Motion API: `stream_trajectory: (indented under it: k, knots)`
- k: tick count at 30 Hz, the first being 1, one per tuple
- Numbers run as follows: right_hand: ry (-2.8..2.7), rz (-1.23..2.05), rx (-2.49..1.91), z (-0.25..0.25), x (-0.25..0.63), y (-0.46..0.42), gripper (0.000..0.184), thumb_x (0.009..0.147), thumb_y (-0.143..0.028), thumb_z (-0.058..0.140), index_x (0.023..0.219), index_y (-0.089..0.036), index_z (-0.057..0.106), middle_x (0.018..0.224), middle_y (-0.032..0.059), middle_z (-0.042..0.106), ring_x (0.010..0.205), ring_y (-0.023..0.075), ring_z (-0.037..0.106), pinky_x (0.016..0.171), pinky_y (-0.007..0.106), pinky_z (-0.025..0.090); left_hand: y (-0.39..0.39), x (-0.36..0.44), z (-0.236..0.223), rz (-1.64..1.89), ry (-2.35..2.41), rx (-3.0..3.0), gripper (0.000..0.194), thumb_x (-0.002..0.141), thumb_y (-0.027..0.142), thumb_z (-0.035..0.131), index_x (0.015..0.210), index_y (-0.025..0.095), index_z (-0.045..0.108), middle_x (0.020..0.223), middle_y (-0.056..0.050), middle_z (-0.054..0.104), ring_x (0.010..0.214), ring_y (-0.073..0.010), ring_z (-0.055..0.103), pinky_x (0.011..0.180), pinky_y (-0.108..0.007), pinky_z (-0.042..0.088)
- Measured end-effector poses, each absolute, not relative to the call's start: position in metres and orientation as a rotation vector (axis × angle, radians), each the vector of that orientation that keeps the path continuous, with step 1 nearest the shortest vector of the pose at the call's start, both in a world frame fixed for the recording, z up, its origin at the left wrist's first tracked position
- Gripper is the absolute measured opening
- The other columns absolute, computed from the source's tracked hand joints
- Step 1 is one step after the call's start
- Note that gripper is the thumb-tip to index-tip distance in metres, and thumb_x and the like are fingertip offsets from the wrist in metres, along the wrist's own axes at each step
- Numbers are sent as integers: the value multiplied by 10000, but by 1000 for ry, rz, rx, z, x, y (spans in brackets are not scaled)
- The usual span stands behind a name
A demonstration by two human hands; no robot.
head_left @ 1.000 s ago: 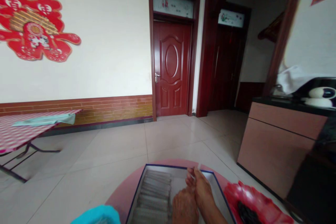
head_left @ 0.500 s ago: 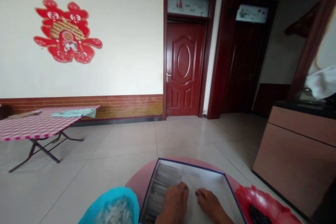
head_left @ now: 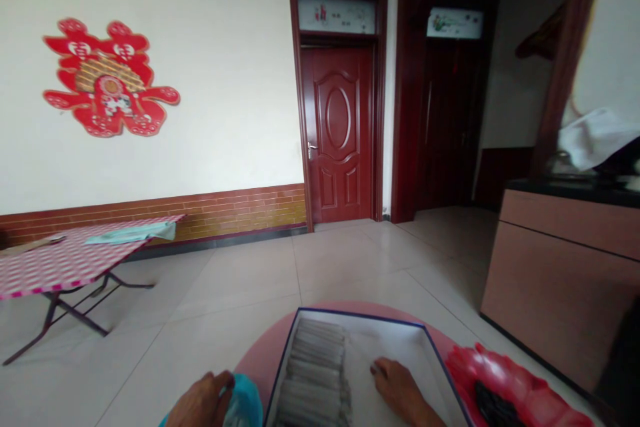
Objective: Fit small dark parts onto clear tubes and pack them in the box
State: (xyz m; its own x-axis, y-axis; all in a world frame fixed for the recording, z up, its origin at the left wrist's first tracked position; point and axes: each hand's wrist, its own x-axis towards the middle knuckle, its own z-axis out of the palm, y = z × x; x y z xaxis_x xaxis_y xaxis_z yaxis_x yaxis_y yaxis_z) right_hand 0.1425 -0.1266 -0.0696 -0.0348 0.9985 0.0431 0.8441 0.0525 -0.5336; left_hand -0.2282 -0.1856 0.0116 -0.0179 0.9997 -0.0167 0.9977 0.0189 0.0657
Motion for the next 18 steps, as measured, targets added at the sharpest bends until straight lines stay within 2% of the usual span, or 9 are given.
stream_trajectory:
  k: [3,7,11,16,18]
  knots:
    - [-1944,512,-1843,-69,142,-128,272,813,-189,384,706,-177,633,732,71,687,690,163,608,597,239,329,-190,-236,12,-52,2241,2144,281,816,232,417,1033,208,595,1037,-77,634,1069,-222,529,896,-335,376]
    - [-1951,511,-1836,-70,142,-129,275,821,-196,373,715,-184,627,734,65,686,689,163,610,602,239,337,-181,-207,16,213,2197,2197,283,854,267,354,979,214,602,1000,-62,628,936,-184,586,845,-295,405]
    - [-1962,512,-1826,-69,142,-129,281,829,-201,351,743,-182,618,765,73,688,719,171,617,630,247,355,-155,-151,15,469,1986,2282,280,857,226,345,922,214,616,934,-44,633,891,-144,588,810,-225,410]
    - [-1964,500,-1819,-70,143,-129,303,842,-237,309,738,-193,590,783,75,684,725,174,614,665,256,378,-115,-88,3,562,1829,2306,356,830,131,308,1005,183,613,994,-64,630,944,-152,574,850,-244,415]
    - [-1955,497,-1809,-73,144,-128,310,842,-255,297,746,-196,585,796,82,683,734,182,613,683,264,389,-105,-72,-9,579,1744,2380,379,823,141,325,1103,177,577,1139,-82,580,1072,-182,513,923,-298,383]
